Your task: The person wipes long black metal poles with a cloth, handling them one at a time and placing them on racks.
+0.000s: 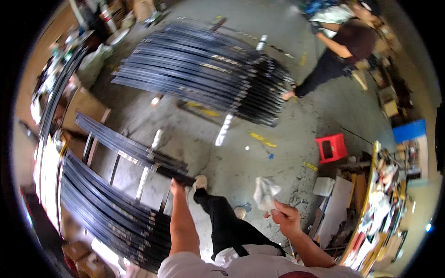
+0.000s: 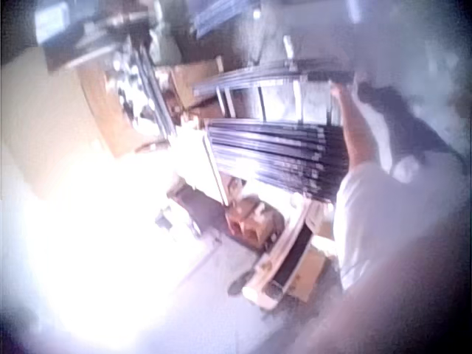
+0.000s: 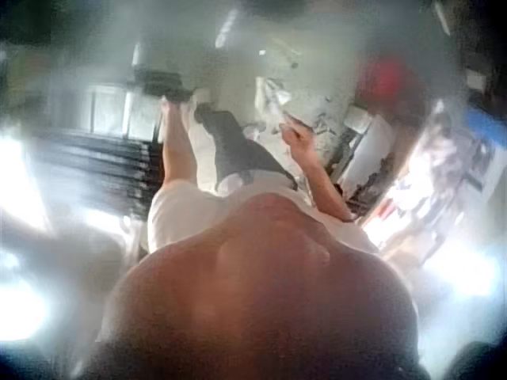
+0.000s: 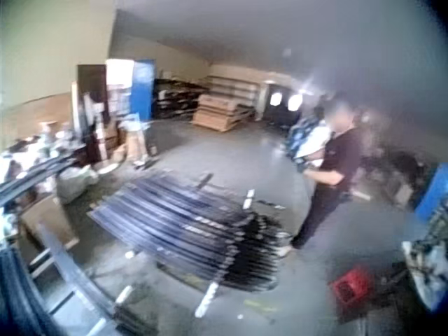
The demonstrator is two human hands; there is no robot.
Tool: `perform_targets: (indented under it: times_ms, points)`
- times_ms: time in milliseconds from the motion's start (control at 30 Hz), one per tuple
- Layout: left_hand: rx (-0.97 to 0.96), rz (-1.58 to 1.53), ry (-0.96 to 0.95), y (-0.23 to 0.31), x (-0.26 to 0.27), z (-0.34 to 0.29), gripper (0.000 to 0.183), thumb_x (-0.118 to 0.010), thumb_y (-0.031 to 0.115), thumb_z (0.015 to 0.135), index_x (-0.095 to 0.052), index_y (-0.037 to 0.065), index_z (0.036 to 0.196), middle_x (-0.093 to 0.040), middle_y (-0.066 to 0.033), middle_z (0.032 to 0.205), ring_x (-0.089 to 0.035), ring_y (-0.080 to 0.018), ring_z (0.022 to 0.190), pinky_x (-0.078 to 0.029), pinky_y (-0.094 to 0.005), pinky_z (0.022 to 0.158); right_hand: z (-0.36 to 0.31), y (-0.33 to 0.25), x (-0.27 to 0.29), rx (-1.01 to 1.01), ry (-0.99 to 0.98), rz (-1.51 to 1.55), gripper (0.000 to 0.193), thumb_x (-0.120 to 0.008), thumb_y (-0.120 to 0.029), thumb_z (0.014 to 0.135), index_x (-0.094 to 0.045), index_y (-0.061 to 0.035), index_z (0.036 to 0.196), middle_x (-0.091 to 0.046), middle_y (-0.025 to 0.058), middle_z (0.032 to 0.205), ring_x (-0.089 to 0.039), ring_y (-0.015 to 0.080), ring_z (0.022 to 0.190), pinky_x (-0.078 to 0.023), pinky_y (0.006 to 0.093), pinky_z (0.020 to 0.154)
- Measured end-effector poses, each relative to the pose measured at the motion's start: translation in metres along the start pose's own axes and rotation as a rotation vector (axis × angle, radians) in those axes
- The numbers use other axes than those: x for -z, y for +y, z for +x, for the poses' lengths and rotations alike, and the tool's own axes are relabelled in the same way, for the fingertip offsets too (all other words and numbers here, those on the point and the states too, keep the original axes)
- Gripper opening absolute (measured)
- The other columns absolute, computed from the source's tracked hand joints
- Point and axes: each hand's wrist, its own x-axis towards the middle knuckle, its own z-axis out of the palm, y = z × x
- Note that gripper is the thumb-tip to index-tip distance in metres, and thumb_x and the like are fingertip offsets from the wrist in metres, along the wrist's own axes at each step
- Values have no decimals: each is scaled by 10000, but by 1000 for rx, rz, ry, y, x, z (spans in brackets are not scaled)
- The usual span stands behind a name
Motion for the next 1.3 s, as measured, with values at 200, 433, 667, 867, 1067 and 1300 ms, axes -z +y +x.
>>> perform_targets:
  times_ms: [200, 433, 667, 867, 1067, 1300]
  points:
    - [-225, 170, 250, -13, 35, 3, 414, -483, 416, 911, -547, 7, 935, -481, -19, 645, -429, -145, 515, -365, -290, 446, -5, -12, 10, 31, -39, -137, 424, -513, 21, 861, -517, -126, 1259, -624, 22, 803, -431, 49, 612, -382, 194, 554]
    - [-356, -3, 147, 30, 32, -116, 387, -429, 440, 927, -429, 57, 870, -389, -25, 637, -351, -134, 491, -316, -272, 416, -16, -24, 10, 92, -89, 73, 364, -532, 5, 871, -534, -66, 1228, -639, 51, 925, -586, 105, 719, -468, 239, 648]
    - [-600, -189, -15, 93, 2, -293, 333, -457, 413, 924, -414, 83, 924, -364, 0, 583, -326, -109, 425, -295, -253, 380, -39, -43, 9, 151, -176, 118, 325, -521, -46, 891, -544, -52, 1215, -607, 17, 741, -506, 54, 657, -409, 204, 582]
    - [-755, -297, -288, 144, -22, -388, 208, -533, 228, 913, -389, 126, 803, -338, 35, 591, -309, -66, 471, -272, -212, 405, -59, -56, 13, 221, -209, 95, 332, -514, -100, 902, -539, -106, 1232, -577, 22, 676, -525, 73, 611, -435, 227, 592]
    - [-701, -485, -542, 174, -48, -466, 148, -527, 199, 913, -498, 125, 1038, -313, 48, 611, -249, -55, 456, -189, -216, 367, -69, -89, 37, 122, -302, 152, 352, -516, -130, 901, -519, -103, 1252, -552, -8, 623, -348, 24, 484, -304, 181, 437]
    - [-610, -444, -915, 212, -110, -531, 147, -578, 169, 875, -447, 132, 819, -348, 49, 597, -273, -49, 453, -197, -207, 398, -89, -112, 66, -15, -349, 421, 334, -516, -126, 893, -536, -55, 1219, -564, 52, 633, -332, 28, 447, -256, 183, 391]
